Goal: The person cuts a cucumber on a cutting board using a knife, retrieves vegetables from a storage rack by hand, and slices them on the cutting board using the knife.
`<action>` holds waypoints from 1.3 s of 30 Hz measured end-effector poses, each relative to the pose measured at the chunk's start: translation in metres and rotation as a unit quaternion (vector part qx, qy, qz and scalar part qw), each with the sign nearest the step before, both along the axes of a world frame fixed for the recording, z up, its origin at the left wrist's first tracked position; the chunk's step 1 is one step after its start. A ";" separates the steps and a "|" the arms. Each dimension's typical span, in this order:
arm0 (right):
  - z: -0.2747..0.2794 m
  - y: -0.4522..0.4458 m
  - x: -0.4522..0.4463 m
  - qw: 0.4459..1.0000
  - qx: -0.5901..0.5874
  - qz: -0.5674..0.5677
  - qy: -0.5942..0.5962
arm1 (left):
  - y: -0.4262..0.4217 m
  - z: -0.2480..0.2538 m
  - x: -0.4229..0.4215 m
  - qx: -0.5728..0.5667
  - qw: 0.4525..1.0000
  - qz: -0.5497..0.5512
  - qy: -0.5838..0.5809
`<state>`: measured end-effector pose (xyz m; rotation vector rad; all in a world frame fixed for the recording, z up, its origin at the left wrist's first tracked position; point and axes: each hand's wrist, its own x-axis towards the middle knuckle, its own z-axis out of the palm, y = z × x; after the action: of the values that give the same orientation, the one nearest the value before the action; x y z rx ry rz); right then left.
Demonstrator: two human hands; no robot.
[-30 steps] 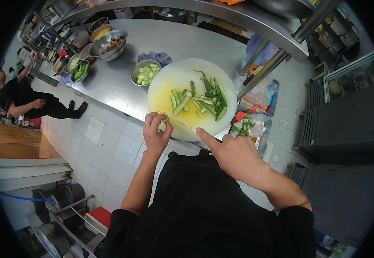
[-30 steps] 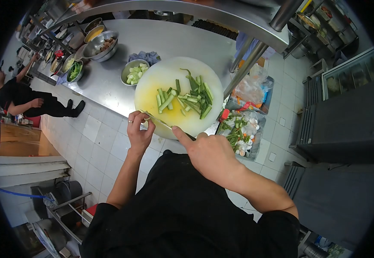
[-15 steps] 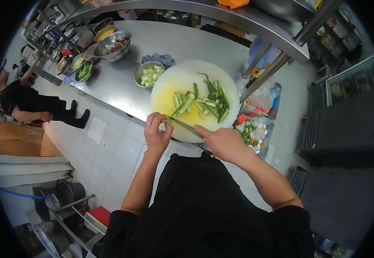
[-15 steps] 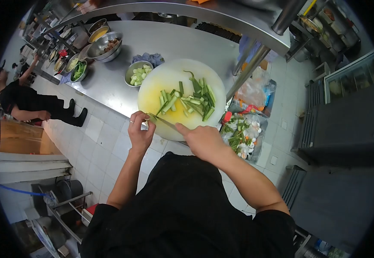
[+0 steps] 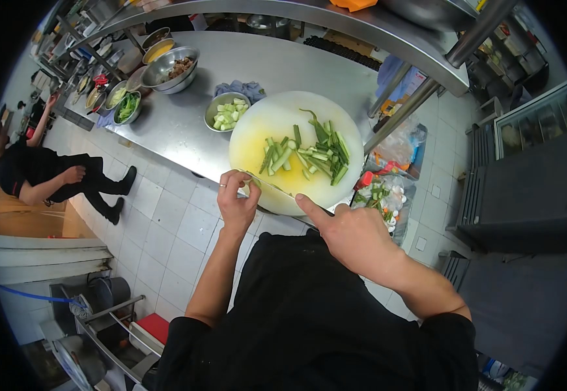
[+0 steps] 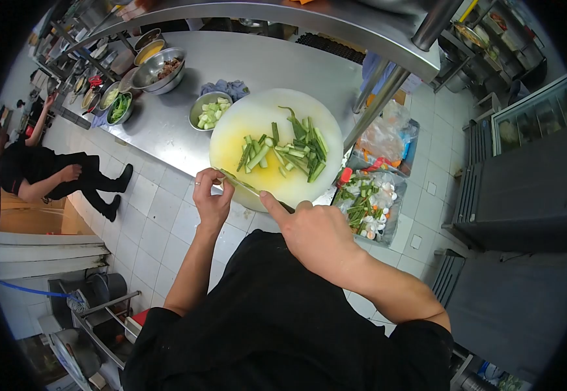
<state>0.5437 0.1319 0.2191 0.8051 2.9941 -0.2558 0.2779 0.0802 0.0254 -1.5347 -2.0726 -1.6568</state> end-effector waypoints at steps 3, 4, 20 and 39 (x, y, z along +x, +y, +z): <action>-0.001 0.000 -0.002 1.000 -0.001 -0.004 -0.002 | 0.001 0.001 0.002 0.000 1.000 -0.002 0.005; -0.003 0.000 -0.003 1.000 -0.006 -0.006 -0.004 | -0.001 0.001 0.003 -0.002 1.000 -0.004 0.008; -0.066 0.030 0.002 0.990 -0.134 -0.028 0.017 | -0.006 -0.009 -0.008 0.019 1.000 -0.004 -0.015; -0.022 0.009 -0.004 1.000 0.000 0.007 -0.009 | -0.009 -0.004 0.002 -0.002 1.000 0.017 0.020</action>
<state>0.5392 0.1406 0.1973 0.7820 2.9818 -0.2452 0.2798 0.0711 0.0211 -1.5109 -2.0715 -1.5984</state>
